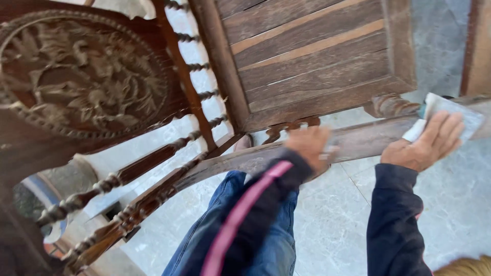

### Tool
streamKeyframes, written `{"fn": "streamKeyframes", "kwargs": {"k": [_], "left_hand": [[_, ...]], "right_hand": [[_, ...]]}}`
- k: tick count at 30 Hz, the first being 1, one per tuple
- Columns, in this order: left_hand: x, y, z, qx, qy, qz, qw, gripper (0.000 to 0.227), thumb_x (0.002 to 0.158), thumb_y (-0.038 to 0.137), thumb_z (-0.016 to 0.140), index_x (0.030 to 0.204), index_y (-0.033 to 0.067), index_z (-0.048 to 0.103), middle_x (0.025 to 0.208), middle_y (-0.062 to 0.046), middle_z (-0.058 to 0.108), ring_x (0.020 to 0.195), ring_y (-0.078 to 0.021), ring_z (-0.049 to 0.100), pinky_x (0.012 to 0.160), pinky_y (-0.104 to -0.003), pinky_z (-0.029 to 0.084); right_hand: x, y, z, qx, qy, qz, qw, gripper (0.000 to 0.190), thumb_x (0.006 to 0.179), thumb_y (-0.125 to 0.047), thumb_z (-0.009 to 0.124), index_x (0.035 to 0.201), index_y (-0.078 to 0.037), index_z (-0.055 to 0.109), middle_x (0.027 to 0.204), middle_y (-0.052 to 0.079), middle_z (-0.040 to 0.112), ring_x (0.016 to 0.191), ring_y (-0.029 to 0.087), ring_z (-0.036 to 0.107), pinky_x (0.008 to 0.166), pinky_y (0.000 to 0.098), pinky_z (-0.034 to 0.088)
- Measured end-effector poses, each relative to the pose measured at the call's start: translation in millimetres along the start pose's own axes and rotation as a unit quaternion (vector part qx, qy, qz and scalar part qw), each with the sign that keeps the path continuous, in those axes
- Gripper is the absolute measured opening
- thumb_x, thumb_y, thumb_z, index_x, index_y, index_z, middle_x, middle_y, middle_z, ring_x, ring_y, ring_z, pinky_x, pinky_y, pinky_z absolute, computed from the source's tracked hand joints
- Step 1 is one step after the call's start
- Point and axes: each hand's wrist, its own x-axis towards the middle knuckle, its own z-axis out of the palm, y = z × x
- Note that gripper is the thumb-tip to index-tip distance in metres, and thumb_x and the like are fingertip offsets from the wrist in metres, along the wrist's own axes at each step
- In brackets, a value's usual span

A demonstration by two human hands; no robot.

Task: Sanding the surfaces of various wooden chairs using sandpaper to prepare them for finishing.

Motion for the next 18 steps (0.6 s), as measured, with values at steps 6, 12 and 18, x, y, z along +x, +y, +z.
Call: {"fn": "streamKeyframes", "kwargs": {"k": [6,12,18], "left_hand": [[-153,-123,-119,0.064,-0.143,-0.125,0.980,0.044,0.102,0.048,0.048,0.124,0.0115,0.059,0.111,-0.015,0.067,0.102,-0.0313,0.066,0.094,-0.046,0.052],[-94,-86,-33,0.073,-0.015,-0.104,0.992,0.049,0.102,0.046,0.051,0.131,0.0080,0.058,0.129,-0.019,0.063,0.119,-0.0370,0.059,0.108,-0.054,0.042],[-79,-83,-12,0.064,0.061,-0.033,0.996,0.051,0.100,0.049,0.054,0.123,0.0037,0.061,0.114,-0.019,0.065,0.104,-0.0392,0.062,0.091,-0.054,0.048]], "right_hand": [[4,-13,-9,-0.007,-0.008,-0.002,1.000,0.058,0.100,0.004,0.042,0.157,0.012,0.047,0.171,0.031,0.038,0.160,0.048,0.029,0.130,0.0614,0.015],[0,-8,-2,0.006,0.006,0.030,1.000,0.048,0.113,-0.003,0.047,0.160,0.008,0.050,0.169,0.028,0.040,0.159,0.047,0.031,0.129,0.0605,0.013],[-4,-4,-2,0.002,-0.005,0.015,1.000,0.051,0.114,-0.005,0.047,0.164,0.008,0.047,0.172,0.027,0.039,0.162,0.044,0.029,0.132,0.0599,0.014]]}}
